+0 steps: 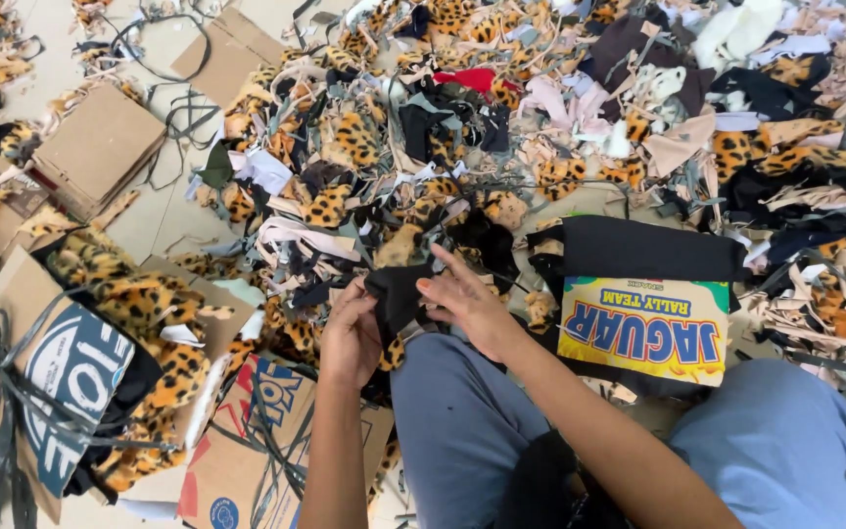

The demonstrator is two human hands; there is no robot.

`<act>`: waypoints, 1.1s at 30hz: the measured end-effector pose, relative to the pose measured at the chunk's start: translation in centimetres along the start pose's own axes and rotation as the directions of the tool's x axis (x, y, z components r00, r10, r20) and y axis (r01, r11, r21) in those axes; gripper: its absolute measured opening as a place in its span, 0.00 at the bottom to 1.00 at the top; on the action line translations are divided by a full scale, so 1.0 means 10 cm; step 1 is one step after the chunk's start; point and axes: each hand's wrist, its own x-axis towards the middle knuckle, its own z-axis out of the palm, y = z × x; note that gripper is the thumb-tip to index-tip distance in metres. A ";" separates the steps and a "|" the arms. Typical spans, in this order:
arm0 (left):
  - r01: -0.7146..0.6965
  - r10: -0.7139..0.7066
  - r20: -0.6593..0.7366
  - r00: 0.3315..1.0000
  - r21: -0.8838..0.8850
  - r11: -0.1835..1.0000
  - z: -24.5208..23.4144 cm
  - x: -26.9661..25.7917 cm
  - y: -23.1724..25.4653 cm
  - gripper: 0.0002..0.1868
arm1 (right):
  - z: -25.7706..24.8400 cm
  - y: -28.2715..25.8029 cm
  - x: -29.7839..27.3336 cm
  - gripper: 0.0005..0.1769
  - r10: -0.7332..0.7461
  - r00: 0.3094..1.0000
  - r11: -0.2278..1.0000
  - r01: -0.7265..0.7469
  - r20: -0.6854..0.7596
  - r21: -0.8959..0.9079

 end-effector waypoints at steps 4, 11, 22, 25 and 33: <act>0.055 -0.049 -0.144 0.988 0.041 0.998 0.11 -0.17 -0.04 0.15 | 0.00 0.25 0.03 0.37 -0.121 0.988 0.992 0.116 -0.092 -0.053; 0.048 0.052 -0.309 0.950 0.307 0.951 -0.01 -0.30 -0.33 0.38 | -0.26 0.53 0.01 0.22 -0.249 0.949 0.959 0.214 -0.195 -0.185; 0.055 0.090 -0.403 0.911 0.334 0.941 0.01 -0.30 -0.60 0.20 | -0.22 -0.05 -0.44 0.11 -0.697 0.710 0.581 0.476 -0.102 -0.660; -0.032 0.311 -0.293 0.904 0.678 0.734 0.26 -0.31 -0.55 0.29 | -0.15 -0.22 -0.56 0.09 -0.762 0.647 0.387 0.474 0.015 -0.791; -0.269 0.385 -0.013 0.923 0.695 0.667 0.36 -0.16 -0.37 0.13 | -0.48 -0.33 -0.57 0.07 -0.680 0.731 0.557 0.566 0.058 -0.608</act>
